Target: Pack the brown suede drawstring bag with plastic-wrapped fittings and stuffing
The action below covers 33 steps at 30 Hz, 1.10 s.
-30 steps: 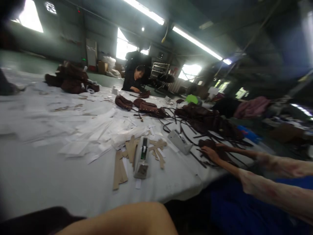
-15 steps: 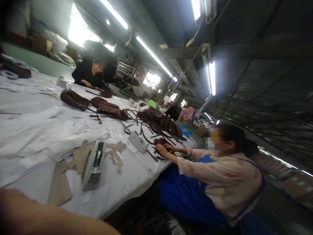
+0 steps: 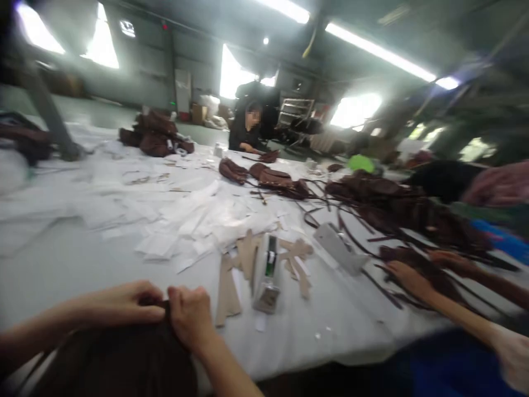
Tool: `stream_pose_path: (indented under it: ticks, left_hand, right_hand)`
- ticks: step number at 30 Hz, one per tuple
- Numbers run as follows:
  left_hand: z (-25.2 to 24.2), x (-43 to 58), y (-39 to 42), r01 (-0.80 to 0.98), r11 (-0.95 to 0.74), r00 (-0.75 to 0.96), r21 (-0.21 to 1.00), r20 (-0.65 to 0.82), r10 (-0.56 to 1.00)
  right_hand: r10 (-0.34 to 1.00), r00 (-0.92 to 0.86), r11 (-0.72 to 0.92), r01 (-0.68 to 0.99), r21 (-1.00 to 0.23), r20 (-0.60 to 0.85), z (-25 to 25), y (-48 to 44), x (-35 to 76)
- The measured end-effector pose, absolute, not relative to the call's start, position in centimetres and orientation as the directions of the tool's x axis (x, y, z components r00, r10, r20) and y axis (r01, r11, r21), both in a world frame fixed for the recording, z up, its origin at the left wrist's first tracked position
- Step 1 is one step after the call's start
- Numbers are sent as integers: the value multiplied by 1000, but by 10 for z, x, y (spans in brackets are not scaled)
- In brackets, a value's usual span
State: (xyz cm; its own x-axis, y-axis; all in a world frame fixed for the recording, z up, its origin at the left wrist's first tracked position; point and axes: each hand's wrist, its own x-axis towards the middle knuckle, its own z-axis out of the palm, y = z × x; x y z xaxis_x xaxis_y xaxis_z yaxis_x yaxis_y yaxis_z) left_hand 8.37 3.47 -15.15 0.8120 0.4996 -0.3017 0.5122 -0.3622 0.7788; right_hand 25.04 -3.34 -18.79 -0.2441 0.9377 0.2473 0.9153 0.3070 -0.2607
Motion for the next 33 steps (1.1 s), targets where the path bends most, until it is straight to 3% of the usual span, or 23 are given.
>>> stream_pose_path:
  ticks: [1, 7, 14, 23, 25, 27, 28, 30, 31, 33]
  left_hand:
    - [-152, 76, 36, 536, -330, 806, 777, -354, 475]
    - [-177, 79, 36, 617, -280, 701, 735, -352, 620]
    - [-216, 33, 43, 645, -150, 612, 749, -389, 688]
    - [-229, 16, 41, 653, -187, 487, 734, -218, 846]
    - [-228, 12, 43, 678, -213, 477, 704, -201, 855]
    - [-228, 8, 43, 705, -233, 462, 670, -185, 867]
    - [-228, 6, 43, 717, -241, 453, 654, -175, 874]
    - [-228, 5, 41, 734, -256, 440, 629, -153, 885]
    - [-228, 4, 39, 739, -264, 435, 620, -139, 890]
    - [-227, 4, 36, 744, -286, 432, 604, -109, 895]
  right_hand:
    - [926, -258, 330, 908, -260, 275, -195, -29, 252]
    - [824, -445, 524, 834, -174, 350, -220, -15, 266]
    - [792, -452, 539, 833, -123, 412, -243, 4, 287]
    - [789, -436, 528, 841, -116, 432, -235, 10, 287]
    - [805, -355, 474, 867, -155, 475, -220, 4, 281]
    - [845, -148, 373, 852, -367, 514, -203, -9, 271]
    - [883, -2, 294, 783, -549, 470, -194, -17, 264]
    - [968, 213, 22, 442, -897, 129, -183, -34, 247]
    - [970, 216, -159, 218, -963, -111, -180, -41, 238]
    - [864, 75, -482, -162, -861, -497, -178, -49, 222]
